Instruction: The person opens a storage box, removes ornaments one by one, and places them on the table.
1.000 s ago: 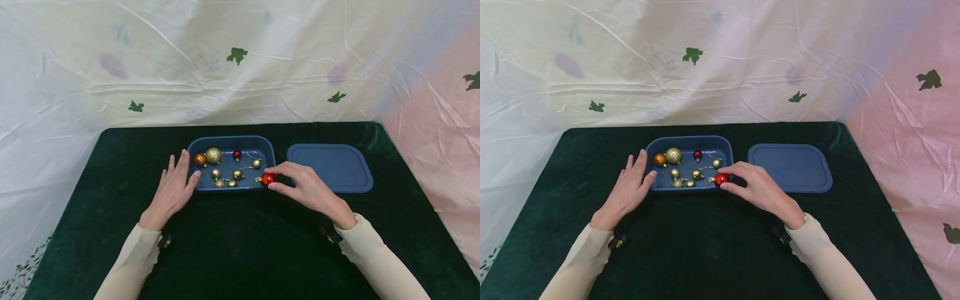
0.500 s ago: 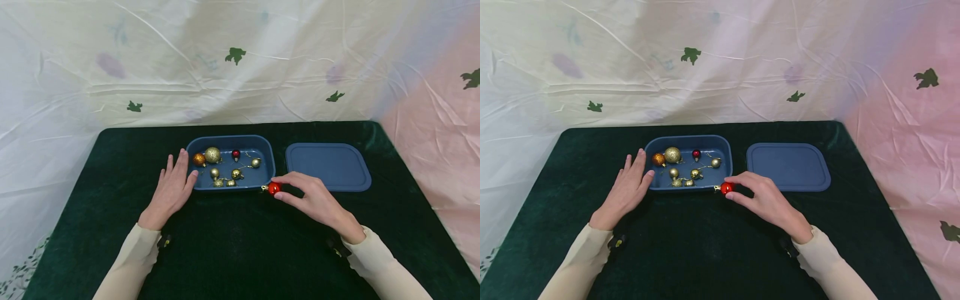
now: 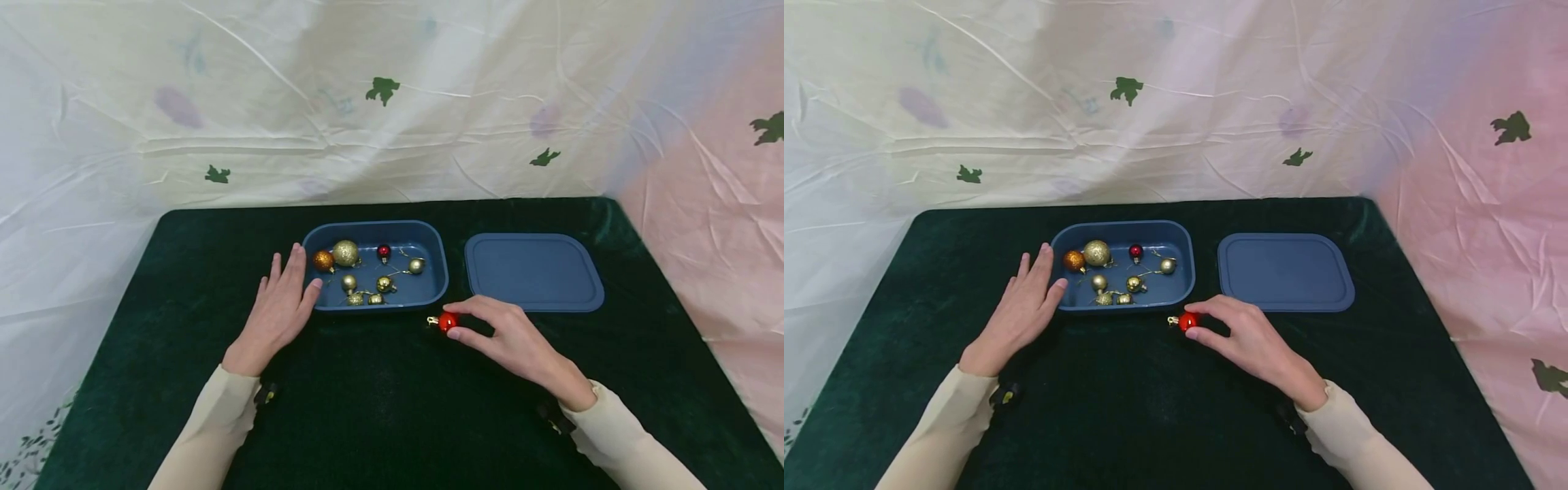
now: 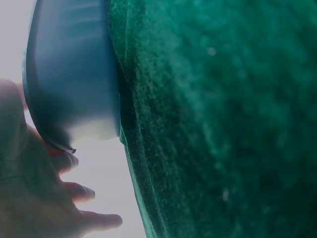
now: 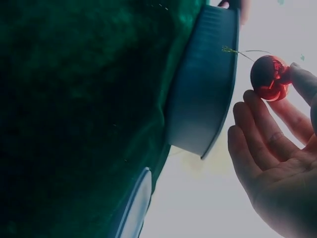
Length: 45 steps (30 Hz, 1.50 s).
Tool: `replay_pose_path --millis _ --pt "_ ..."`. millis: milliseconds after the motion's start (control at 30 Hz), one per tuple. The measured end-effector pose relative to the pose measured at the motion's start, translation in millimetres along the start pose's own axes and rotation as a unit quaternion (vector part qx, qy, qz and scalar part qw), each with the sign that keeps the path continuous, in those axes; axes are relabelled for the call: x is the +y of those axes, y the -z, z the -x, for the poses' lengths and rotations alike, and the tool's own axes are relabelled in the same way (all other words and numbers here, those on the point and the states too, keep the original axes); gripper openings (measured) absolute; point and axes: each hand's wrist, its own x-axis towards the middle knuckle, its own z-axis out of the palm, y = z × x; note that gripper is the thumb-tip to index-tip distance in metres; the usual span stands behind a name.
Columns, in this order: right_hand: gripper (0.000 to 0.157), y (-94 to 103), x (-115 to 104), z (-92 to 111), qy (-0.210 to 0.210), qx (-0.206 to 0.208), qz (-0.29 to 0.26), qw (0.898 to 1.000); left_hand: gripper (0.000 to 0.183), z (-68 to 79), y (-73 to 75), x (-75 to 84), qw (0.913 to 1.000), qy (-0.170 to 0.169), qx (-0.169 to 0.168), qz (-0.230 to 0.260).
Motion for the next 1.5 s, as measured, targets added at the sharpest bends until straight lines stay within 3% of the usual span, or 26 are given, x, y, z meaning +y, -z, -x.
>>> replay_pose_path --millis 400,967,1500 --pt "0.038 -17.3 7.8 4.1 -0.013 -0.019 0.005 1.0 0.076 -0.4 3.4 -2.4 0.9999 -0.007 -0.015 -0.003" --pt "0.045 -27.3 13.6 0.3 -0.051 -0.061 0.013 0.997 0.074 -1.0 4.8 -3.0 0.9997 -0.006 -0.017 -0.018" --pt "0.037 -31.7 11.7 -6.0 -0.056 -0.081 0.049 0.994 0.074 0.3 4.8 -2.5 0.9998 -0.007 -0.013 -0.015"
